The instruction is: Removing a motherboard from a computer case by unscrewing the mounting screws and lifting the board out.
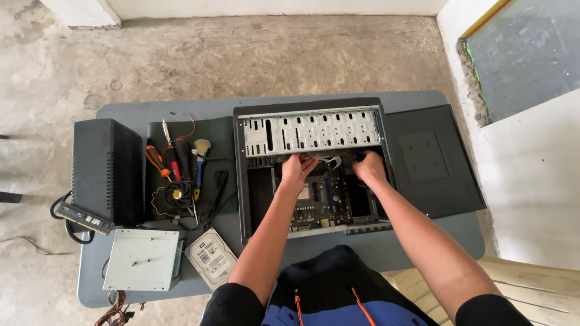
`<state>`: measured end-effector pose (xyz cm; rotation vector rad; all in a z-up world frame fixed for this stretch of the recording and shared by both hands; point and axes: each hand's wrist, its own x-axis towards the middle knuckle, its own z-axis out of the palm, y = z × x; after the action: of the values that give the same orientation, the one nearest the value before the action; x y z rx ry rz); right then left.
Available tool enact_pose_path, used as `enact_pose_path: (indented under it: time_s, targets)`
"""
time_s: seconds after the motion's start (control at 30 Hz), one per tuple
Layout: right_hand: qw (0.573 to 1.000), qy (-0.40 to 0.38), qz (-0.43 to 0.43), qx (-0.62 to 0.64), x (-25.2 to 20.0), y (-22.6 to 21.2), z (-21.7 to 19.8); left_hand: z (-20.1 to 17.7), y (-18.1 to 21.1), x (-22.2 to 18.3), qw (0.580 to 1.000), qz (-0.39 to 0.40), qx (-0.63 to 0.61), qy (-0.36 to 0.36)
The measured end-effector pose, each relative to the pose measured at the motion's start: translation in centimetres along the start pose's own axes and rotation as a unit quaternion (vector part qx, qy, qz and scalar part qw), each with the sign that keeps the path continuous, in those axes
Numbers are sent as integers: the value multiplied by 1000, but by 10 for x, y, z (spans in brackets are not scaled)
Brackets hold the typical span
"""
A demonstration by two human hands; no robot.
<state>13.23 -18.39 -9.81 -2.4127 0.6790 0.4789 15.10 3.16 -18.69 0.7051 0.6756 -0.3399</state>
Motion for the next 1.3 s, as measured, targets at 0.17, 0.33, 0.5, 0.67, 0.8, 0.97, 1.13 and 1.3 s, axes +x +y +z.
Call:
enact_pose_path:
  time_s: [0.17,0.33,0.5,0.67,0.8,0.97,1.13,1.3]
  targets:
    - [1000,-5,19,-3,7,2,2,12,12,-30,1000,-22,-14,-5]
    - [999,-24,22,18,1,5,1,12,13,-62,993,-17,109,-41]
    - [993,-52,29,103,-38,-17,-21,1,-6,-55,947,-11,315,-55]
    - [946,-97,-48,305,-122,-38,-86,-23,-27,-28,850,48,524,-6]
    - [924,19,-79,373,-125,31,-138,-8,-10,-33,754,52,655,-29]
    - [893,96,-36,438,-62,188,-118,-8,-35,-3,662,151,734,34]
    - [915,62,-44,396,-56,204,-36,5,-61,48,757,189,624,-43]
    - [902,53,-94,419,-45,189,1,-9,-107,106,710,336,616,-68]
